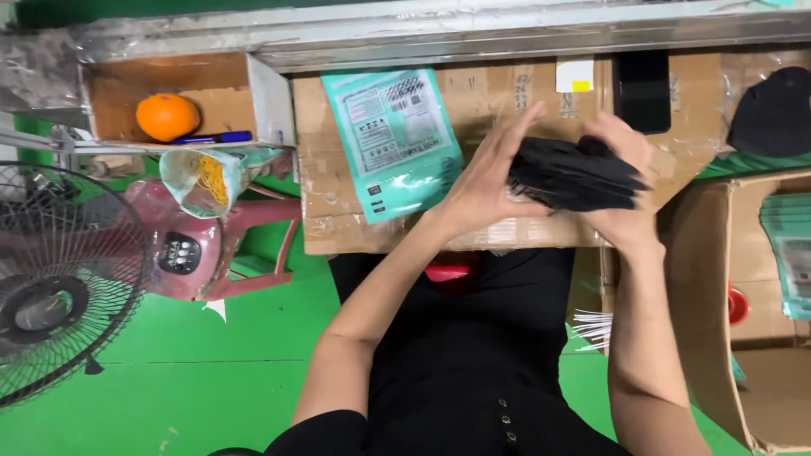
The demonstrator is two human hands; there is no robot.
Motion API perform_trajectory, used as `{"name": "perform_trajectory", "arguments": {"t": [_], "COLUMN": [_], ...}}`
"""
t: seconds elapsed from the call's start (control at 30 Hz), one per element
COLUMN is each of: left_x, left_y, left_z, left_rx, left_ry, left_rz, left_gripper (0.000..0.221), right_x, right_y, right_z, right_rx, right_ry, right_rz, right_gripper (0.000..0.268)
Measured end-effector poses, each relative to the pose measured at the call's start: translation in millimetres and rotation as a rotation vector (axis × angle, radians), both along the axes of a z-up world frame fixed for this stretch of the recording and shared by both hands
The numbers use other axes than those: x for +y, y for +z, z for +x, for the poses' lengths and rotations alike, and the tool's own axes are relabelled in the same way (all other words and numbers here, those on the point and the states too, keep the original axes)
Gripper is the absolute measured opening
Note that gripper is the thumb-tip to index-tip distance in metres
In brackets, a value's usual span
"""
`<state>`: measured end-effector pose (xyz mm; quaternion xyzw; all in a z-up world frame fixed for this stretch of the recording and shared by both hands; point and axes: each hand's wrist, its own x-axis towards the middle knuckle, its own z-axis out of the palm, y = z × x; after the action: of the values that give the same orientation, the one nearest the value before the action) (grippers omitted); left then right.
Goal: The recorder is packaging black face masks into plastic bags on a workbench near a conveyor belt.
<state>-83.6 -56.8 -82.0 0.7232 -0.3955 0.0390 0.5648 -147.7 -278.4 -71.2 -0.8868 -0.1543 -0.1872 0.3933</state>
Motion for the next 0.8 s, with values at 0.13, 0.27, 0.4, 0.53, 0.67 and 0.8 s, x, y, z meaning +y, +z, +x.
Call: {"name": "perform_trajectory", "arguments": {"t": [0.13,0.27,0.4,0.53,0.67,0.8], "left_x": [-16,-19,-27,-29,-28,-26], "left_y": [-104,-116,-63,-63,-72,-70], "left_z": [-7,-15,1,4,-10,-2], "left_rx": [0.385,0.301,0.394,0.409,0.331,0.322], "left_ry": [-0.027,0.062,-0.019,-0.012,0.027,0.035], "left_rz": [0.241,0.448,0.132,-0.063,0.102,0.053], "left_gripper": [0.110,0.094,0.117,0.135,0.137,0.127], "right_x": [-18,-12,-22,-14,9,-6], "right_y": [-42,-28,-66,-79,-48,-58], "right_z": [-9,-13,-8,-9,-6,-7], "right_rx": [0.212,0.170,0.258,0.291,0.096,0.162], "right_ry": [-0.056,-0.079,-0.111,-0.068,-0.045,-0.044], "right_rz": [-0.228,-0.034,0.214,0.585,0.226,0.448], "right_gripper": [0.112,0.122,0.107,0.113,0.138,0.129]}}
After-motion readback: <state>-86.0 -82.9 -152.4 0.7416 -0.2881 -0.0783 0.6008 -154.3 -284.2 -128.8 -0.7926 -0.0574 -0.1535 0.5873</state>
